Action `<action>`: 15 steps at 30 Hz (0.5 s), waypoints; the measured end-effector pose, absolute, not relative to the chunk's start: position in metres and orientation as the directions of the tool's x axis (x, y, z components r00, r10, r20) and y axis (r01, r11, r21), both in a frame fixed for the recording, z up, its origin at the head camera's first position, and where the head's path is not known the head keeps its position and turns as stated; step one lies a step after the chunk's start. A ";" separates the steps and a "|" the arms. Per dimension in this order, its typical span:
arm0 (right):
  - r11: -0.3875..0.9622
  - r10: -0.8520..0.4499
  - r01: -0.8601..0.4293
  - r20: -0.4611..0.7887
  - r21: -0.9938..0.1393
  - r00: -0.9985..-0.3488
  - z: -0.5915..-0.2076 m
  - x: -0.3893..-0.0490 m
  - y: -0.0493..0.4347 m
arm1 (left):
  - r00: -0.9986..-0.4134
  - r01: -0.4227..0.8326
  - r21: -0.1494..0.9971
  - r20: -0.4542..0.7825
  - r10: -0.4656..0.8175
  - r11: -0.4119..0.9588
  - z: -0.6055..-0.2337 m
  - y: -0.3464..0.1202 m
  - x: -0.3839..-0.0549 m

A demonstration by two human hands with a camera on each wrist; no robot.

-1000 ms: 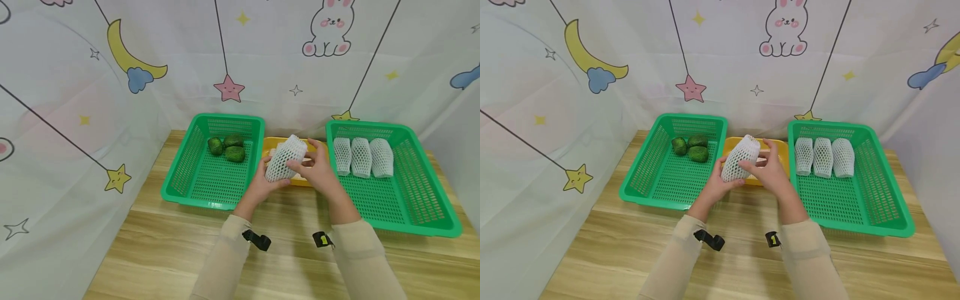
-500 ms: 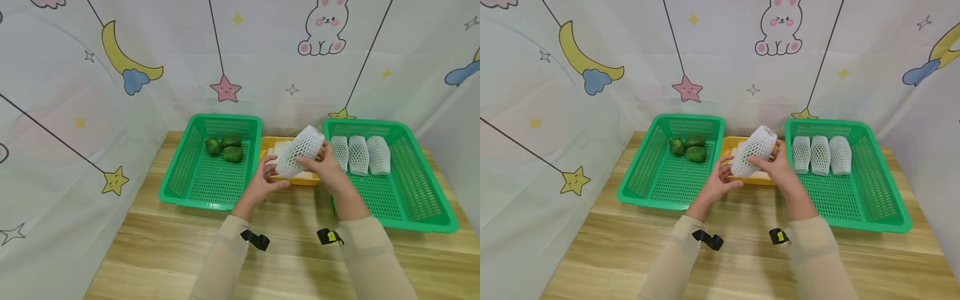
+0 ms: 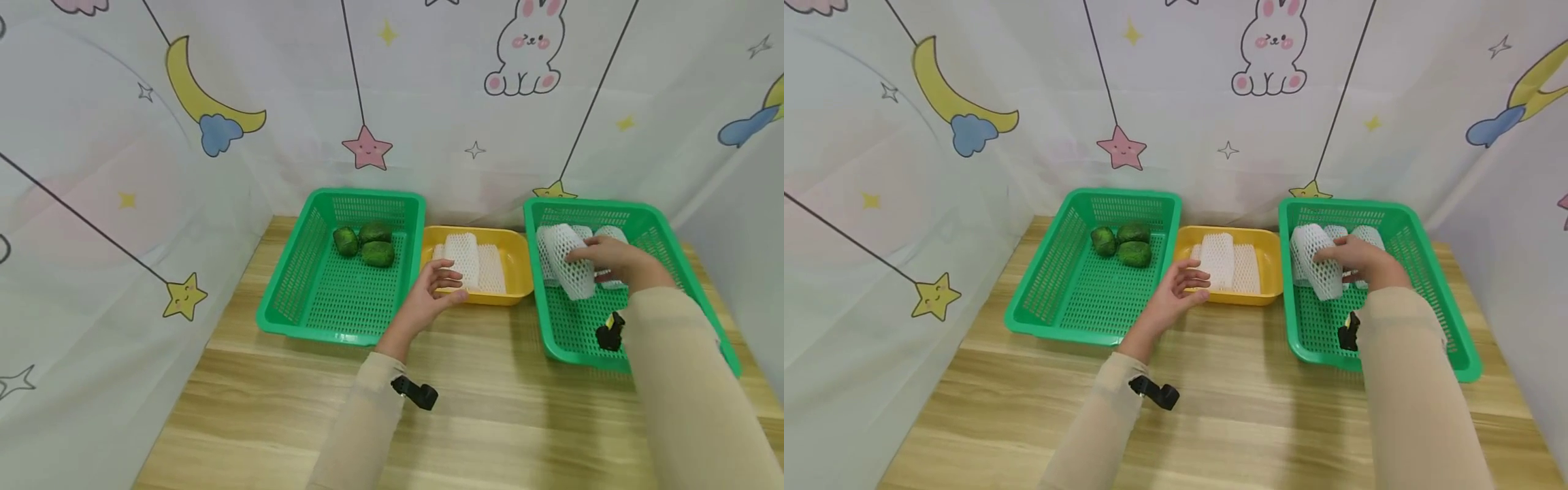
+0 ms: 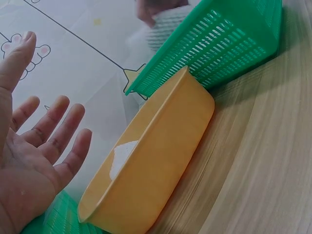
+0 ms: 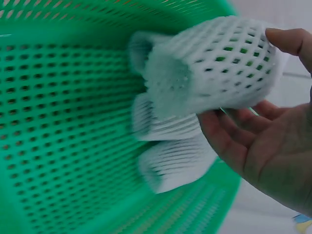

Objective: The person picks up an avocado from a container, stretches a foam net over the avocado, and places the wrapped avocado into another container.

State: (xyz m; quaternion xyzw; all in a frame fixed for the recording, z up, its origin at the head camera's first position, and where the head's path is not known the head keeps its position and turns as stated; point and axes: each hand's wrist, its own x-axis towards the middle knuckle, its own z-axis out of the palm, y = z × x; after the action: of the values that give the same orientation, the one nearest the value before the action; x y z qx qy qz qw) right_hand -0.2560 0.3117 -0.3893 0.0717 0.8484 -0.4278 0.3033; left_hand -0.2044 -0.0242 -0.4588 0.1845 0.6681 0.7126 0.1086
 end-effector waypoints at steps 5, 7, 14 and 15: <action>0.511 -0.190 0.565 -0.726 -0.648 -0.661 -0.430 -0.254 0.323 | -0.906 0.062 0.993 0.098 0.411 -0.099 -0.458 -0.024 -0.201; 0.483 -0.179 0.601 -0.743 -0.637 -0.644 -0.439 -0.253 0.325 | -0.900 0.061 0.993 0.098 0.425 -0.098 -0.452 -0.025 -0.198; 0.543 -0.155 0.560 -0.730 -0.626 -0.666 -0.446 -0.253 0.324 | -0.900 0.080 0.994 0.103 0.423 -0.072 -0.436 -0.028 -0.192; 0.545 -0.155 0.555 -0.726 -0.628 -0.670 -0.446 -0.253 0.324 | -0.901 0.079 0.994 0.102 0.421 -0.072 -0.436 -0.028 -0.192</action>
State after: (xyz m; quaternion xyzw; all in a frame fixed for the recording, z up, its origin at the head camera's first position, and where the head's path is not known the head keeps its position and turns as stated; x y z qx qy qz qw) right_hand -0.2530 0.3241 -0.4458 0.1267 0.7896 -0.4598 0.3860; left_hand -0.1923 -0.0281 -0.4357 0.1865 0.6704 0.7079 0.1209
